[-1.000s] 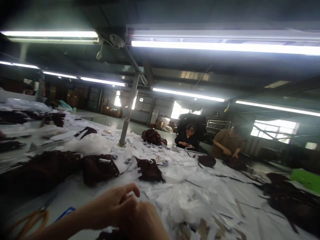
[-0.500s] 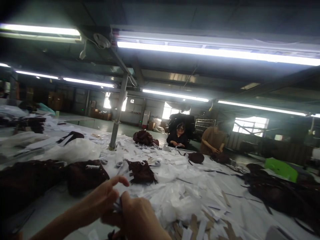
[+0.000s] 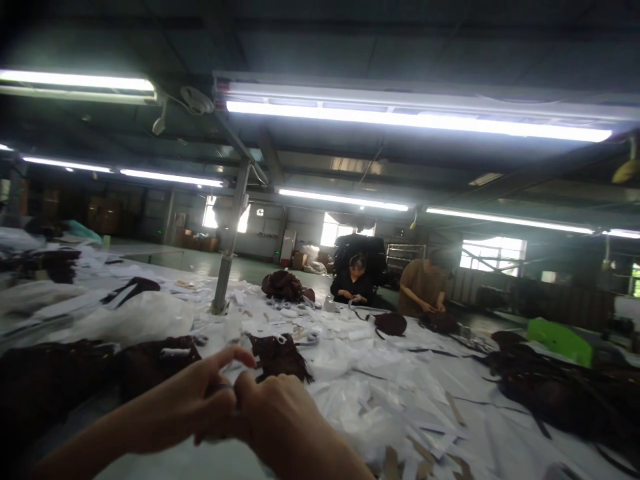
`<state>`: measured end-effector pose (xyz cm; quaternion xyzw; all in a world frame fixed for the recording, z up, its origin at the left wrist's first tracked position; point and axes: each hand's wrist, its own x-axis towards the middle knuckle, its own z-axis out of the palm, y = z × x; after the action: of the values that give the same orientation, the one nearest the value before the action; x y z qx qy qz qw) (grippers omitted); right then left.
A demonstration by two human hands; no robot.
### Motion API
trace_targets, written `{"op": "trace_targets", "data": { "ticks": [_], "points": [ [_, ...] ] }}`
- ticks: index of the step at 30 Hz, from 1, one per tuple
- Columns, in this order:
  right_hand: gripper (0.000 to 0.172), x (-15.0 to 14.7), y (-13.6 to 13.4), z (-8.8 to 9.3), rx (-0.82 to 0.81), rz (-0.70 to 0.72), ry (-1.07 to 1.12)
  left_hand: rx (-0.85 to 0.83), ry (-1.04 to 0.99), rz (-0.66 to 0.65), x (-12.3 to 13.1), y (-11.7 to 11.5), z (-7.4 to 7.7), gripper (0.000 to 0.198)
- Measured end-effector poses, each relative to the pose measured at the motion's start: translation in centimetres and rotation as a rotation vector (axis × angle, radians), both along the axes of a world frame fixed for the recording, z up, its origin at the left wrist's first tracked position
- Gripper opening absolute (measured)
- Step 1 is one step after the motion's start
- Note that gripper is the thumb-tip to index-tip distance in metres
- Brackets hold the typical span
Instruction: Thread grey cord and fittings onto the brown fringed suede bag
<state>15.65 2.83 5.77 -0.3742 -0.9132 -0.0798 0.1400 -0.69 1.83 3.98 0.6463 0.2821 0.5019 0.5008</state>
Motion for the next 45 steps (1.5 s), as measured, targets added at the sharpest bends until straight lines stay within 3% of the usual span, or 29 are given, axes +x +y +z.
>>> {"op": "trace_targets", "data": {
  "ticks": [2,3,6,9,11,14,17,20,22,24,29,33,37,40,42,45],
  "points": [
    [0.025,0.1,-0.2,0.5,-0.064,0.083,0.065,0.051,0.093,0.007,0.1,-0.4,0.6,0.040],
    [0.025,-0.2,-0.4,0.7,-0.109,0.106,0.182,0.060,0.027,0.037,0.3,-0.6,1.1,0.037],
    [0.026,-1.5,-1.0,0.8,-0.193,0.117,0.578,0.012,-0.375,0.186,0.7,-0.7,2.3,0.036],
    [0.029,-2.2,-0.8,-0.1,-0.197,0.096,0.722,-0.058,-0.682,0.362,0.8,0.1,1.8,0.039],
    [0.030,-1.8,-0.2,-1.1,-0.200,0.044,0.642,-0.065,-0.615,0.324,0.6,1.1,0.5,0.043],
    [0.027,-0.3,1.1,-2.5,-0.142,-0.061,0.367,-0.017,-0.234,0.085,0.3,2.4,-1.5,0.057],
    [0.017,0.9,1.8,-2.8,-0.211,0.013,0.291,0.017,0.027,-0.019,0.4,3.1,-2.3,0.055],
    [0.022,1.0,1.7,-2.3,-0.431,0.160,0.460,-0.044,-0.052,0.079,0.8,3.4,-1.8,0.044],
    [0.027,0.8,1.4,-2.2,-0.529,0.158,0.597,-0.137,-0.169,0.171,1.1,3.4,-1.4,0.044],
    [0.022,0.5,1.4,-2.6,-0.634,0.152,0.725,-0.192,-0.237,0.218,1.4,3.4,-1.3,0.044],
    [0.008,0.0,2.4,-4.3,-0.921,0.178,0.846,-0.140,-0.235,0.259,1.8,3.3,-2.8,0.042],
    [0.016,-0.5,2.9,-5.3,-0.836,0.129,0.823,-0.036,-0.243,0.266,1.9,3.2,-4.0,0.044],
    [0.014,-1.5,2.5,-5.6,-0.798,0.155,0.956,-0.237,-0.471,0.338,1.6,2.7,-3.7,0.046],
    [0.021,-1.8,2.1,-5.5,-0.671,0.192,0.942,-0.373,-0.605,0.367,1.3,2.6,-3.6,0.045],
    [0.025,-1.5,2.2,-5.7,-0.543,0.159,0.845,-0.357,-0.577,0.349,1.0,2.8,-3.9,0.047],
    [0.022,-0.9,2.9,-6.7,-0.369,0.020,0.569,-0.198,-0.309,0.272,0.3,3.0,-4.6,0.060]
  ]
}}
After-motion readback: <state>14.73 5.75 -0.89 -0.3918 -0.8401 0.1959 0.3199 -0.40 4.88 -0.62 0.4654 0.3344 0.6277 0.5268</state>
